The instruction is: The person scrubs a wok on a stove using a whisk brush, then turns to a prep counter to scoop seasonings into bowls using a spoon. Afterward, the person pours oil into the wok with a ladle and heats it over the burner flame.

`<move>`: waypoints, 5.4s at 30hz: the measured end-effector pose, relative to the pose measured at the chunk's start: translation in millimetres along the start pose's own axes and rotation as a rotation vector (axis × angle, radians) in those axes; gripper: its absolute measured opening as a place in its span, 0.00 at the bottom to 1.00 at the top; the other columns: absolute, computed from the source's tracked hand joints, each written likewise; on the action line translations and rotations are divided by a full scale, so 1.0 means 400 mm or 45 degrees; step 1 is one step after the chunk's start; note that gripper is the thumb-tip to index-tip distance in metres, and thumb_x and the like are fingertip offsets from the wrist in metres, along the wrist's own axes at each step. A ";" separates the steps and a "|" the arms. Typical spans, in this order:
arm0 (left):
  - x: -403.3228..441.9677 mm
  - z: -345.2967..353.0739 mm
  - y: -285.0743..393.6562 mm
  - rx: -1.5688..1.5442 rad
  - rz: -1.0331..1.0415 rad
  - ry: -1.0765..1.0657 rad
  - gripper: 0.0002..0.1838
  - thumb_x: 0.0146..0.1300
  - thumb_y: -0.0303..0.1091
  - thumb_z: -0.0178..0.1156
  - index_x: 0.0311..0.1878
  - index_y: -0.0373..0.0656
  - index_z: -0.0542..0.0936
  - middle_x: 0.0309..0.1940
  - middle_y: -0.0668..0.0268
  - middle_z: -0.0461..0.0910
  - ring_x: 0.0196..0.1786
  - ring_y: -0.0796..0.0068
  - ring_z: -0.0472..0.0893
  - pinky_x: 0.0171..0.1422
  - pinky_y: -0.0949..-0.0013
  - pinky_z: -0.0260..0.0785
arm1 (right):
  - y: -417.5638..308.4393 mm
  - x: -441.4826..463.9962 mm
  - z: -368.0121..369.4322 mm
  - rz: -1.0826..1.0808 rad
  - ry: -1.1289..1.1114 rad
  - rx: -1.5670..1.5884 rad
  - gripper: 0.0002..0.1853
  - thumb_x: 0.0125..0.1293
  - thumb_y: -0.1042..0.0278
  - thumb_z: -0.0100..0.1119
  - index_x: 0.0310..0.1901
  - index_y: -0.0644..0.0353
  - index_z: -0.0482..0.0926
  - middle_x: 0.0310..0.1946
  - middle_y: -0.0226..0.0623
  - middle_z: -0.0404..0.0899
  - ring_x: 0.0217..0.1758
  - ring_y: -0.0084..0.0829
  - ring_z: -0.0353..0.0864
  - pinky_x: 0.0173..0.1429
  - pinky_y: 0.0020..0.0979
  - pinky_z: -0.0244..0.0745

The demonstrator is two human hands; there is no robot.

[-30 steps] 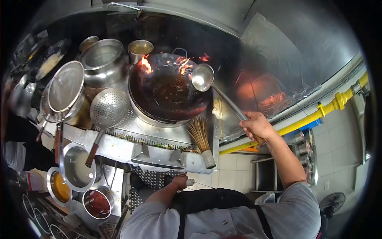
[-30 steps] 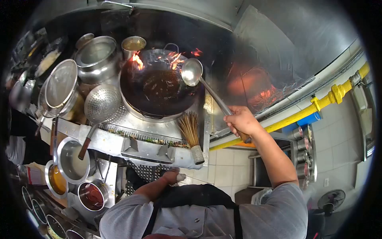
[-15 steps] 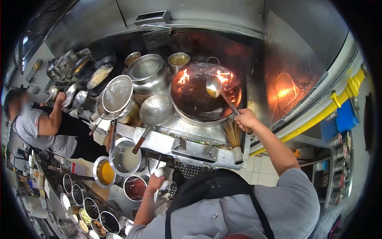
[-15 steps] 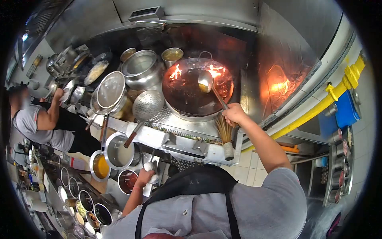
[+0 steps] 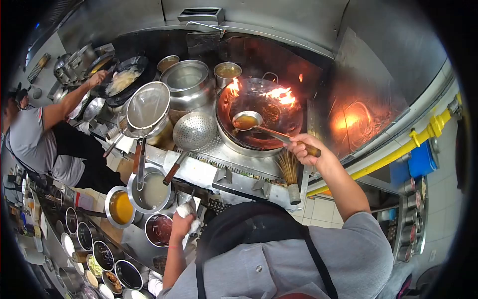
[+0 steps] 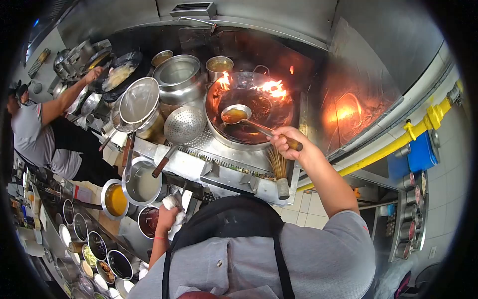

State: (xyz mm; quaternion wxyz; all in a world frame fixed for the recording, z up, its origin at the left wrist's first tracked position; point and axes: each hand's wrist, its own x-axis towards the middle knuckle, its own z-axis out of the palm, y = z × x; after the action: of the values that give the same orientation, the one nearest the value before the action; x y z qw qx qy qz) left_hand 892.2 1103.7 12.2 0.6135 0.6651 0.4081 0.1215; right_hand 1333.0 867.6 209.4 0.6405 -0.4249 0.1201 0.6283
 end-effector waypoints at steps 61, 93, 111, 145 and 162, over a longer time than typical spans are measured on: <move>0.155 0.176 0.376 -0.835 -0.333 -0.442 0.19 0.59 0.38 0.53 0.46 0.29 0.75 0.32 0.51 0.82 0.31 0.60 0.83 0.36 0.62 0.78 | 0.000 -0.021 0.026 -0.373 0.668 -0.939 0.06 0.61 0.73 0.57 0.29 0.61 0.72 0.19 0.31 0.73 0.14 0.21 0.70 0.14 0.25 0.64; 0.145 0.091 0.285 -0.729 -0.326 -0.136 0.18 0.56 0.35 0.56 0.42 0.28 0.77 0.30 0.54 0.82 0.29 0.62 0.82 0.36 0.63 0.75 | -0.455 0.107 0.084 -0.204 -0.138 0.893 0.42 0.65 0.77 0.48 0.71 0.61 0.31 0.22 0.34 0.65 0.17 0.25 0.70 0.17 0.24 0.71; 0.260 0.219 0.399 -0.730 -0.375 -0.379 0.15 0.60 0.37 0.55 0.44 0.35 0.77 0.31 0.60 0.81 0.31 0.66 0.82 0.38 0.64 0.76 | 0.185 -0.131 -0.084 -0.444 -0.657 1.163 0.29 0.67 0.70 0.48 0.63 0.79 0.52 0.27 0.32 0.68 0.20 0.21 0.73 0.18 0.23 0.71; 0.351 0.493 0.353 -0.987 -0.539 -0.741 0.10 0.69 0.35 0.47 0.45 0.40 0.73 0.33 0.63 0.79 0.32 0.67 0.81 0.35 0.58 0.80 | -0.276 -0.018 0.241 -0.842 1.111 -2.245 0.10 0.54 0.72 0.57 0.35 0.69 0.79 0.26 0.52 0.80 0.30 0.46 0.83 0.37 0.42 0.77; 0.151 0.162 0.567 -1.227 -0.416 -0.860 0.14 0.70 0.38 0.42 0.38 0.43 0.77 0.28 0.65 0.80 0.28 0.64 0.83 0.18 0.69 0.72 | -0.277 -0.164 0.600 -0.606 0.861 -2.579 0.09 0.58 0.74 0.57 0.39 0.70 0.78 0.14 0.33 0.70 0.12 0.25 0.68 0.17 0.32 0.65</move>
State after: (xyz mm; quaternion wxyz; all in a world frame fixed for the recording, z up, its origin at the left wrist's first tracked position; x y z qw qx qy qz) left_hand 1063.1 1118.6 185.2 0.9516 0.2432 0.1870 -0.0208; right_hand 1330.3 1005.2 444.6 0.0329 -0.9176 -0.3680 0.1468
